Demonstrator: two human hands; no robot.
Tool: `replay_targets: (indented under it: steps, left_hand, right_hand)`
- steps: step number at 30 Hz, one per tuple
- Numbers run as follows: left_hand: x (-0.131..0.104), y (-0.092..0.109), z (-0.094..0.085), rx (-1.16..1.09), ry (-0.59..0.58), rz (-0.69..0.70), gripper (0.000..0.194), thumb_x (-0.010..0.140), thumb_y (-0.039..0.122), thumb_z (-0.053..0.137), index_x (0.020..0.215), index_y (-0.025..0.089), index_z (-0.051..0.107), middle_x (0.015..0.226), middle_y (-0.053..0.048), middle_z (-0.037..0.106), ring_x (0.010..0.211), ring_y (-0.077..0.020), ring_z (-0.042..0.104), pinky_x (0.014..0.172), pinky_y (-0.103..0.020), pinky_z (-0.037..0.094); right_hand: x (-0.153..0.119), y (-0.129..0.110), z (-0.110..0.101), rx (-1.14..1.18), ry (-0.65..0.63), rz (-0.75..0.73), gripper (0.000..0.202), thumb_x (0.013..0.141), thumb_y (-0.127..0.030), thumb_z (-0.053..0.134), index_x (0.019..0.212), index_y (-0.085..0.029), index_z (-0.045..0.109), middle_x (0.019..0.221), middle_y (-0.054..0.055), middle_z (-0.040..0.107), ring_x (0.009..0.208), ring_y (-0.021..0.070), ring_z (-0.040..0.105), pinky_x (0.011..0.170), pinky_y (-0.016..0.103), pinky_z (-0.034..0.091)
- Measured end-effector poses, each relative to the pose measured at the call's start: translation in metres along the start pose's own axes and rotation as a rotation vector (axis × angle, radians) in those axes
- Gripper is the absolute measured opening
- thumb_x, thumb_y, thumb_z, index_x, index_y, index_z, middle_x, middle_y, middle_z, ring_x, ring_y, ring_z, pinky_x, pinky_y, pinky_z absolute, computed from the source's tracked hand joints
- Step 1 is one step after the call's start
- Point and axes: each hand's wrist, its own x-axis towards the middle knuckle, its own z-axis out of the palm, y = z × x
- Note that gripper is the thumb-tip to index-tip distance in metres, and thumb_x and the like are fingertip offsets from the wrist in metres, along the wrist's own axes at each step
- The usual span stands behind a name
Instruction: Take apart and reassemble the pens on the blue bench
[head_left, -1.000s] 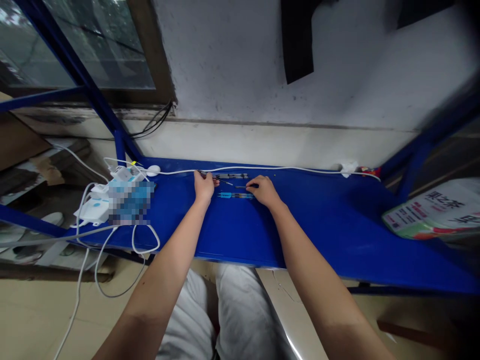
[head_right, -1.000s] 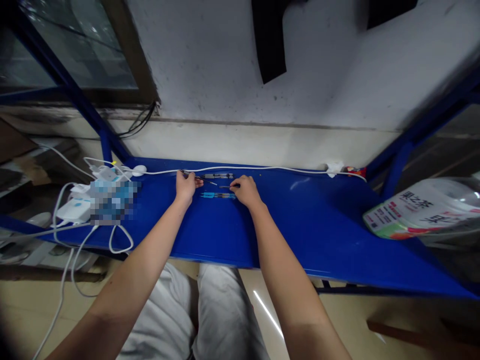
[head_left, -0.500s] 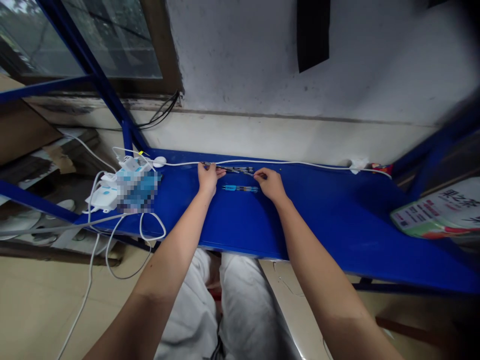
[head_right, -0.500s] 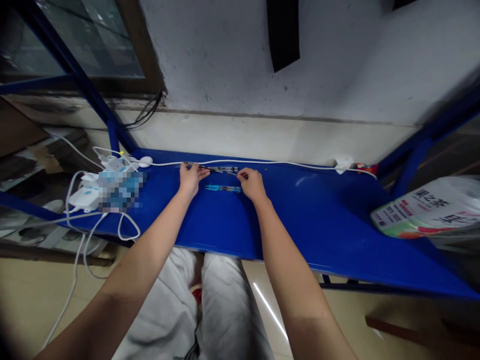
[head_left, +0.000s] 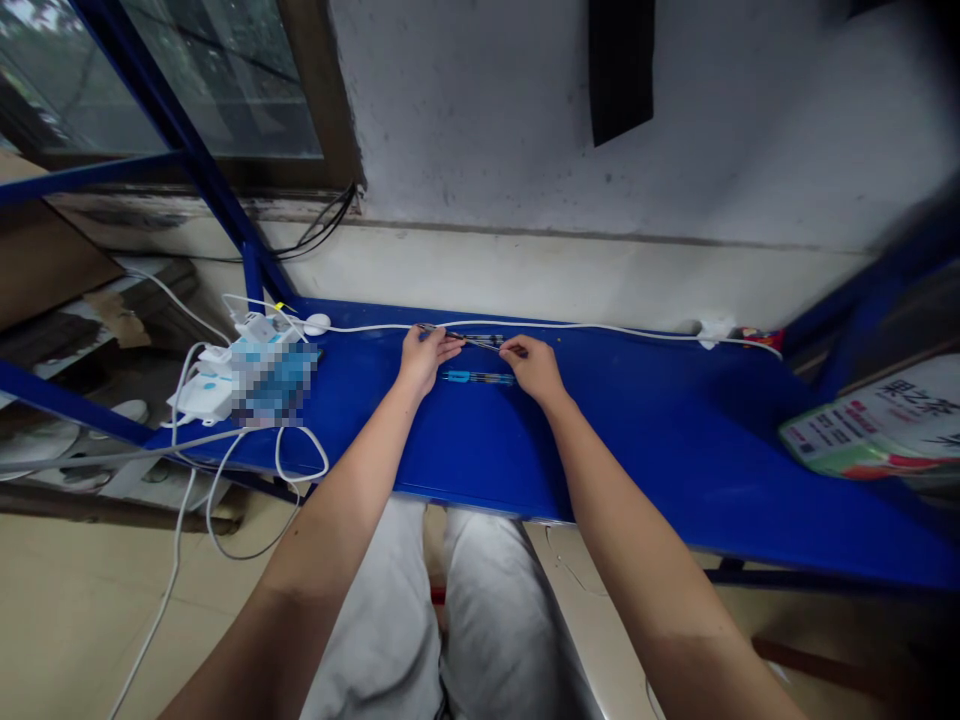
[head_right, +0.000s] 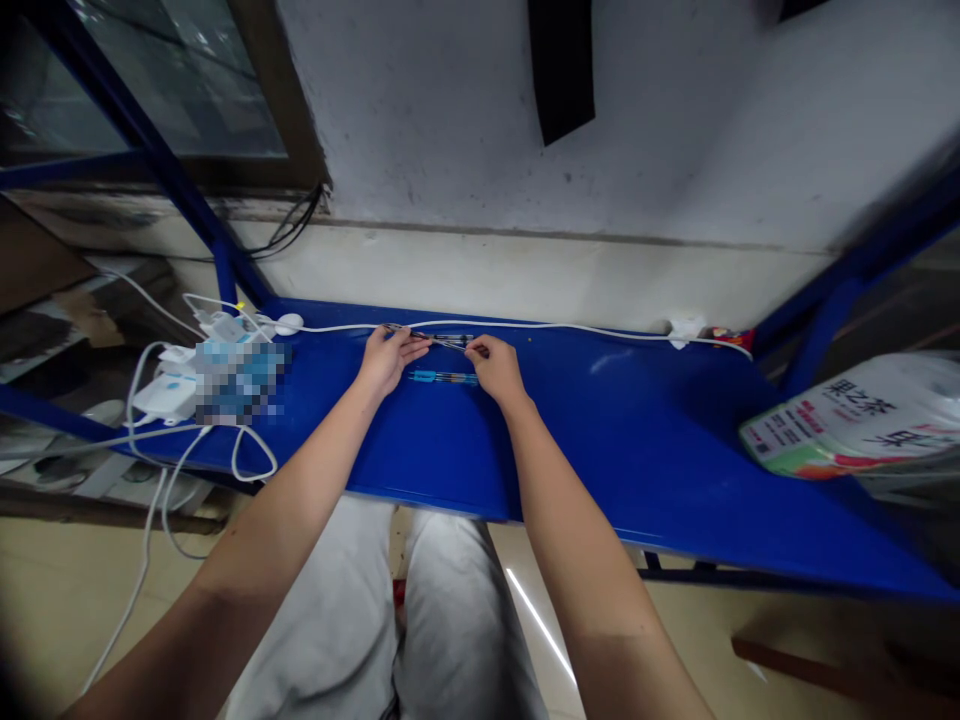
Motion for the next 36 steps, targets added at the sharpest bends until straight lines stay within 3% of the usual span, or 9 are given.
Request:
replay_targets:
  steps: [3, 6, 13, 24, 30, 36]
  left_hand:
    - [-0.003, -0.001, 0.002, 0.040, -0.110, -0.027, 0.013, 0.092, 0.013, 0.069, 0.090, 0.016, 0.057, 0.082, -0.006, 0.072, 0.081, -0.0202, 0.078, 0.084, -0.035, 0.061]
    - [-0.005, -0.003, 0.004, 0.038, -0.168, -0.049, 0.012, 0.090, 0.010, 0.070, 0.087, 0.015, 0.059, 0.077, -0.005, 0.071, 0.081, -0.0198, 0.078, 0.084, -0.035, 0.061]
    - [-0.001, -0.005, 0.002, 0.027, -0.118, -0.031, 0.018, 0.089, 0.015, 0.074, 0.087, 0.017, 0.056, 0.076, -0.005, 0.071, 0.080, -0.0209, 0.078, 0.087, -0.039, 0.062]
    - [0.003, -0.012, 0.003, -0.047, 0.075, -0.039, 0.020, 0.087, 0.004, 0.067, 0.083, 0.017, 0.052, 0.070, -0.003, 0.067, 0.073, -0.0185, 0.076, 0.094, -0.045, 0.063]
    - [0.010, -0.003, -0.005, 0.035, 0.210, 0.029, 0.021, 0.084, 0.009, 0.067, 0.085, 0.019, 0.050, 0.067, 0.002, 0.062, 0.063, -0.0154, 0.073, 0.078, -0.037, 0.066]
    - [0.024, 0.016, -0.033, 0.179, 0.443, 0.167, 0.016, 0.082, 0.012, 0.060, 0.080, 0.021, 0.047, 0.058, 0.004, 0.059, 0.052, -0.0139, 0.067, 0.057, -0.025, 0.060]
  right_hand:
    - [-0.003, -0.004, 0.001, 0.038, -0.012, -0.031, 0.011, 0.083, -0.024, 0.066, 0.083, -0.020, 0.076, 0.086, 0.006, 0.078, 0.082, 0.0220, 0.069, 0.083, 0.036, 0.053]
    - [-0.005, -0.005, 0.002, 0.059, -0.015, -0.033, 0.013, 0.084, -0.025, 0.065, 0.084, -0.020, 0.076, 0.084, 0.005, 0.077, 0.079, 0.0214, 0.067, 0.079, 0.035, 0.051]
    - [-0.001, 0.004, 0.008, 0.112, -0.007, 0.004, 0.010, 0.082, -0.024, 0.065, 0.081, -0.020, 0.074, 0.081, 0.005, 0.076, 0.076, 0.0207, 0.066, 0.076, 0.034, 0.049]
    - [0.000, 0.008, 0.013, 0.108, 0.030, 0.046, 0.009, 0.081, -0.026, 0.065, 0.079, -0.021, 0.072, 0.080, 0.005, 0.075, 0.076, 0.0220, 0.067, 0.077, 0.035, 0.050]
    - [0.002, 0.010, 0.010, 0.058, 0.035, 0.082, 0.009, 0.081, -0.023, 0.064, 0.079, -0.020, 0.073, 0.079, 0.005, 0.075, 0.076, 0.0217, 0.067, 0.076, 0.034, 0.052]
    - [0.006, 0.011, 0.010, -0.029, 0.028, 0.030, 0.009, 0.081, -0.019, 0.066, 0.080, -0.021, 0.074, 0.092, 0.007, 0.077, 0.086, 0.0230, 0.069, 0.087, 0.038, 0.053]
